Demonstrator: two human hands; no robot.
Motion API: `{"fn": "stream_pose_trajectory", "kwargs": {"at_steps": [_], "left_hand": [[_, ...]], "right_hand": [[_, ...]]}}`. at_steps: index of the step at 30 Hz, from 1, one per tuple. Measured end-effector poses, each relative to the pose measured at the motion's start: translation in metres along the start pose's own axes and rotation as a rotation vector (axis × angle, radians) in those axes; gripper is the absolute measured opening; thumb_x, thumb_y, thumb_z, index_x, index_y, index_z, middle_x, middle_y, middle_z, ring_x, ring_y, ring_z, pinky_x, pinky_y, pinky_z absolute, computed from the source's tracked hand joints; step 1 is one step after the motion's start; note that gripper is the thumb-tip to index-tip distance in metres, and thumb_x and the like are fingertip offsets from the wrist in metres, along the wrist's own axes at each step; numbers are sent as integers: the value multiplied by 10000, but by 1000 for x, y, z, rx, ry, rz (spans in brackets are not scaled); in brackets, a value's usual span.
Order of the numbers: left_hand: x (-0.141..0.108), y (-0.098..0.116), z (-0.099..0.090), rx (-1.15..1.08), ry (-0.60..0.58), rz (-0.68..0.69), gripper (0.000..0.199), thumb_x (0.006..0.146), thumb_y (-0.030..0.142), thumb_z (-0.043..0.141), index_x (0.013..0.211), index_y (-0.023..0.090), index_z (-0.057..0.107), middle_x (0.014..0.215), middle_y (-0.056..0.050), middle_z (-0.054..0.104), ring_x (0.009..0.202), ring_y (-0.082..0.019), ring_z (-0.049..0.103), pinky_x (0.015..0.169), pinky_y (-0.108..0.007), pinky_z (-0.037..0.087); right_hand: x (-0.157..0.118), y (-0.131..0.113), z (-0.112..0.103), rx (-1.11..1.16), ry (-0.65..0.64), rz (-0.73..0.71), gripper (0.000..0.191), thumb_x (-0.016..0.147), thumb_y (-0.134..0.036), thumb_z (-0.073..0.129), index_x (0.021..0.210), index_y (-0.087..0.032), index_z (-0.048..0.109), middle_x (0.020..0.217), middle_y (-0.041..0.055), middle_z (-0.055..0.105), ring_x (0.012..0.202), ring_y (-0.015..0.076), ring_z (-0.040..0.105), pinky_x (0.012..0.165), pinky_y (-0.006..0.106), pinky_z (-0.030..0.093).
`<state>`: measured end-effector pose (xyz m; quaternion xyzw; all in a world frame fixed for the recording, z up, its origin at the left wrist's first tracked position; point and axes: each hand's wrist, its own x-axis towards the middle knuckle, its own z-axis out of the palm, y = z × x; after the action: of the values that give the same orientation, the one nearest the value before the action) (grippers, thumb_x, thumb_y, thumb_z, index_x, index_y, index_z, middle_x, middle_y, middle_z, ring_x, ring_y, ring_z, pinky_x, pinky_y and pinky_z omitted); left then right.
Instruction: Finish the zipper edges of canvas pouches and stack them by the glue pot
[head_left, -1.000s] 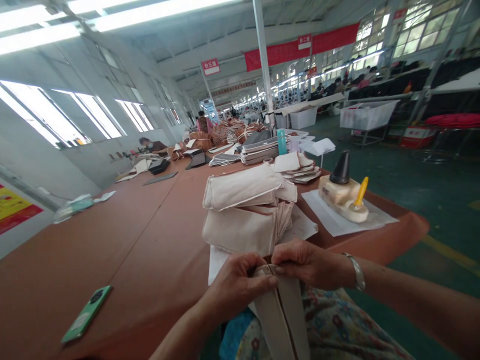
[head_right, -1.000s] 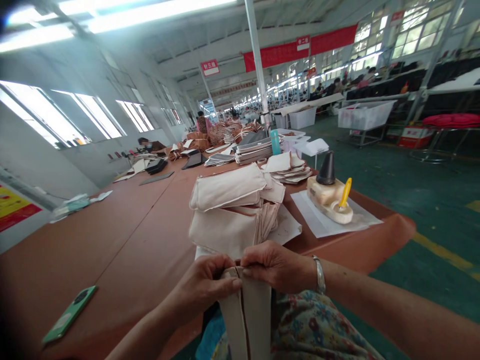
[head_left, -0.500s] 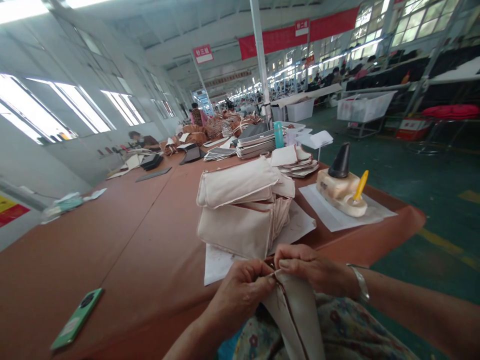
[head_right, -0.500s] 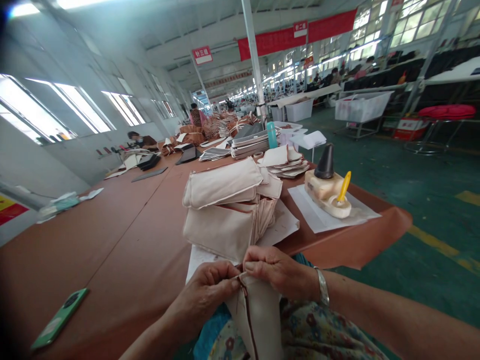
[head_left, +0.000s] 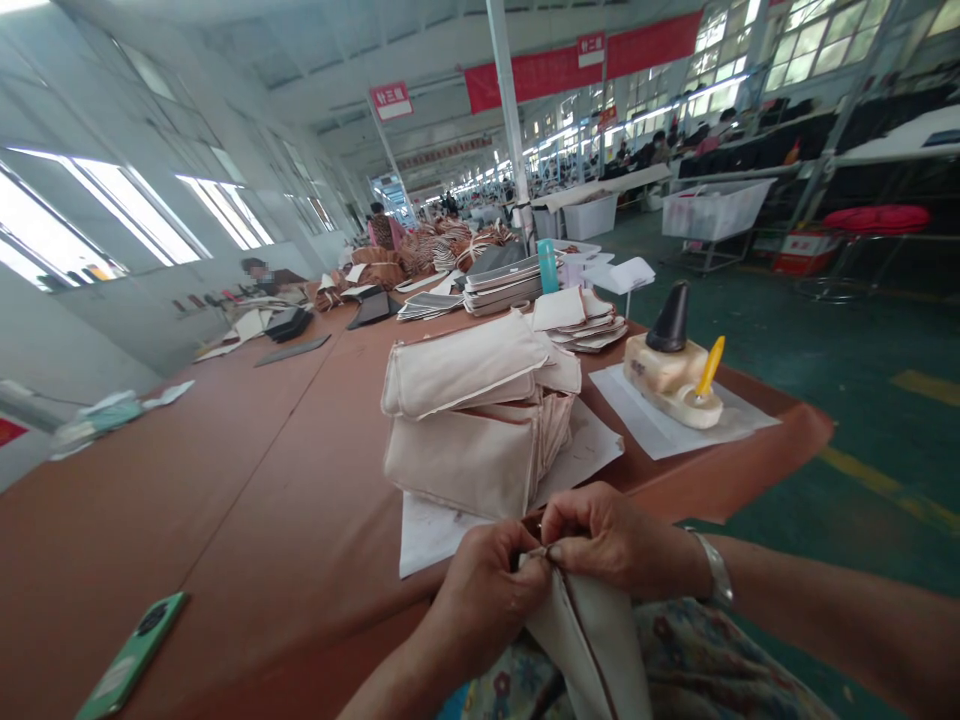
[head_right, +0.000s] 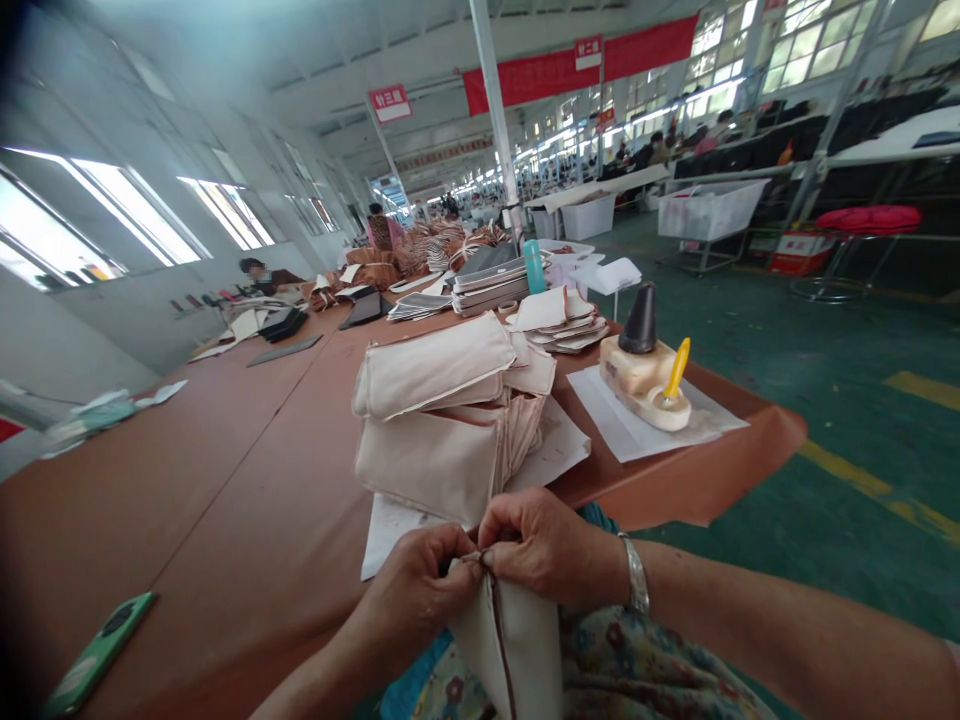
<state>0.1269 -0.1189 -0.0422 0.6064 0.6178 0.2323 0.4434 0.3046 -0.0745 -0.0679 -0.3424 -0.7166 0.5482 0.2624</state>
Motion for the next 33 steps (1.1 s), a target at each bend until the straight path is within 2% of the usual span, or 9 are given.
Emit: {"fn": "stream_pose_trajectory", "kwargs": {"at_steps": [3, 6, 9, 11, 15, 19, 23, 27, 33], "left_hand": [[0, -3, 0, -85, -44, 12, 119, 745, 233, 557, 677, 141, 589, 628, 14, 501, 589, -108, 401, 512, -217, 290], [-2, -9, -3, -377, -175, 1, 162, 723, 279, 613, 772, 126, 632, 642, 15, 510, 578, -102, 397, 522, -215, 290], [-5, -15, -8, -647, -185, -62, 259, 744, 319, 578, 788, 88, 688, 621, -9, 535, 567, -108, 415, 521, -221, 299], [-6, -17, -10, -703, -195, -97, 278, 761, 315, 593, 791, 69, 719, 617, -24, 557, 568, -111, 432, 526, -225, 303], [-5, -18, -11, -680, -227, -168, 260, 698, 314, 759, 804, 77, 734, 631, -38, 618, 542, -96, 455, 541, -220, 301], [-1, -21, -9, -599, -208, -147, 346, 658, 400, 822, 751, 88, 706, 597, -11, 585, 519, -77, 409, 522, -218, 256], [1, -22, -6, -474, -209, -130, 351, 683, 435, 781, 708, 108, 659, 574, 22, 517, 525, -77, 357, 511, -221, 222], [-1, -17, 1, -347, -97, -117, 236, 700, 319, 725, 644, 122, 608, 575, 32, 485, 537, -75, 329, 508, -219, 210], [0, -13, 4, -393, -94, -167, 278, 646, 358, 758, 624, 130, 601, 535, 39, 463, 503, -74, 332, 486, -212, 216]], "right_hand": [[-1, 2, 1, 58, 16, -35, 97, 751, -134, 595, 802, -118, 676, 696, -1, 622, 626, 112, 497, 575, 209, 378], [-3, 2, 0, 107, 14, -40, 95, 760, -155, 613, 812, -116, 681, 699, -2, 630, 627, 111, 504, 565, 201, 376], [-4, 1, -1, 132, -4, -18, 91, 765, -171, 628, 814, -114, 680, 708, 0, 634, 633, 111, 510, 549, 193, 368], [-4, 0, -1, 158, -10, -8, 89, 763, -179, 639, 809, -113, 675, 711, 1, 634, 635, 110, 510, 553, 193, 369], [-3, -1, 0, 215, -26, 22, 91, 745, -183, 649, 801, -112, 661, 697, -4, 625, 613, 102, 499, 545, 192, 358], [-4, -3, -1, 208, -28, 47, 102, 738, -175, 635, 807, -108, 670, 715, 7, 638, 631, 111, 507, 553, 197, 365], [-4, -2, 0, 173, -14, 56, 103, 738, -170, 632, 807, -110, 680, 705, 4, 637, 620, 109, 502, 542, 194, 357], [-3, 1, 3, 125, -1, 37, 95, 727, -141, 620, 795, -121, 683, 694, -3, 635, 617, 111, 509, 540, 195, 359], [-6, -2, 3, 119, 27, 22, 108, 734, -131, 606, 806, -129, 687, 722, 5, 659, 650, 125, 541, 572, 204, 387]]}}
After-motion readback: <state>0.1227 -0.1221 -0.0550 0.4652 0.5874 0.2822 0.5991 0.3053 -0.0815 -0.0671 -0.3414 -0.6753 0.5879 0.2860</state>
